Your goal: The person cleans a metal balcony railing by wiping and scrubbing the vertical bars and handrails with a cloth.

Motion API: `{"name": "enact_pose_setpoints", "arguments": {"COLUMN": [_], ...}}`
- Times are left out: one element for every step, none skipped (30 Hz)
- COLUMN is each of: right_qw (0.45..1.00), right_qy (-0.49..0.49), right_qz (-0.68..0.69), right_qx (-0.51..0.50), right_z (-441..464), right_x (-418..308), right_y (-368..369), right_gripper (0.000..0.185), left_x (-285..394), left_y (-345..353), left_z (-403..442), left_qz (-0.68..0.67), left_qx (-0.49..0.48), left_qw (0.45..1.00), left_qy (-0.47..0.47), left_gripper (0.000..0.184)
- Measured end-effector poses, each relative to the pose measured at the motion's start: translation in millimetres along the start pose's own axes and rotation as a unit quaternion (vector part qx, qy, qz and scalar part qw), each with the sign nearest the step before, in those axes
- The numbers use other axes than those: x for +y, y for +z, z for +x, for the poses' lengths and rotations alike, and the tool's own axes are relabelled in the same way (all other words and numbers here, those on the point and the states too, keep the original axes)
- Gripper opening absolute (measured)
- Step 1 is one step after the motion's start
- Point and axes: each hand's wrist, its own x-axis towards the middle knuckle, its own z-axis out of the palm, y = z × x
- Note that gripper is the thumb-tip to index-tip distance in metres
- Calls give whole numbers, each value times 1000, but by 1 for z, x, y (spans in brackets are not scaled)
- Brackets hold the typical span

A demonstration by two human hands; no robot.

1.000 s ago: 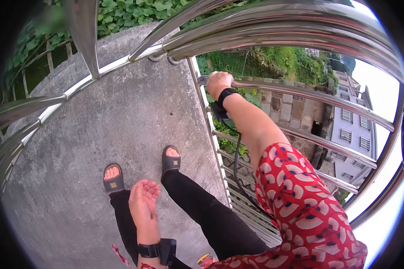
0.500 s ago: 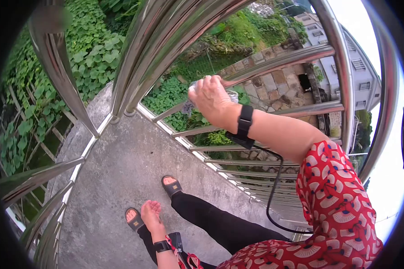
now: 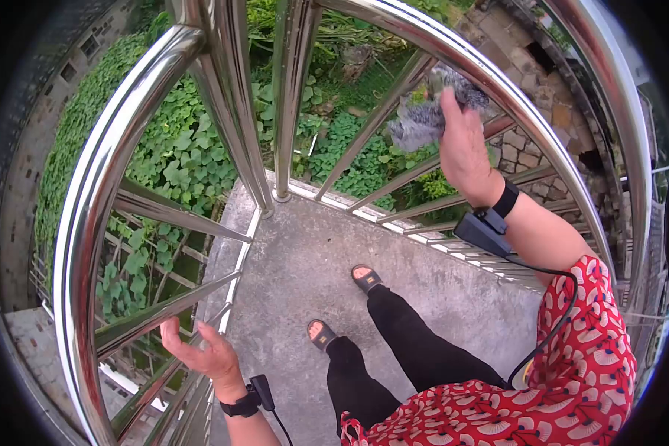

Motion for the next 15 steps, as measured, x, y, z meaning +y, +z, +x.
{"name": "enact_pose_setpoints", "arguments": {"right_qw": [999,1000,995,977,975,983,952,970,969,977,969,985,950,958,957], "right_qy": [2,16,-1,-18,-7,-58,-108,-38,-35,-81,-128,20,167,207,242], "right_qz": [-32,-22,61,139,143,-51,-242,132,139,21,-97,75,241,197,150], "right_qx": [-20,-15,74,163,167,167,153,200,200,194,187,151,104,29,-46], "right_z": [11,17,23,24,21,18,13,10,0,-17,-34,-52,-68,-86,-105], "right_x": [-8,-11,-14,-12,-4,4,11,8,16,31,45,49,57,82,106], "right_y": [4,21,41,55,62,70,82,97,113,134,156,179,204,234,259], "right_gripper": [46,46,40,35,35,31,27,27,27,30,33,39,44,48,51], "left_x": [3,6,10,12,13,14,14,23,21,16,14,26,25,21,22], "left_y": [-16,-27,-37,-47,-48,-46,-44,-34,-30,-25,-19,-3,-3,-6,-12], "left_z": [14,25,32,39,47,57,67,83,88,93,97,101,102,103,103], "left_qz": [30,41,50,31,-41,-106,-167,-158,-151,-247,-339,-363,-356,-379,-403], "left_qx": [-23,-22,-20,-51,-33,-33,-35,-12,-12,-51,-87,-24,-25,-24,-21], "left_qw": [998,996,993,996,998,994,984,987,988,964,926,924,926,916,904], "left_qy": [51,77,101,65,23,-12,-50,-30,-27,-83,-138,-120,-121,-132,-143], "left_gripper": [46,48,50,56,57,60,65,49,49,35,26,31,31,33,36]}}
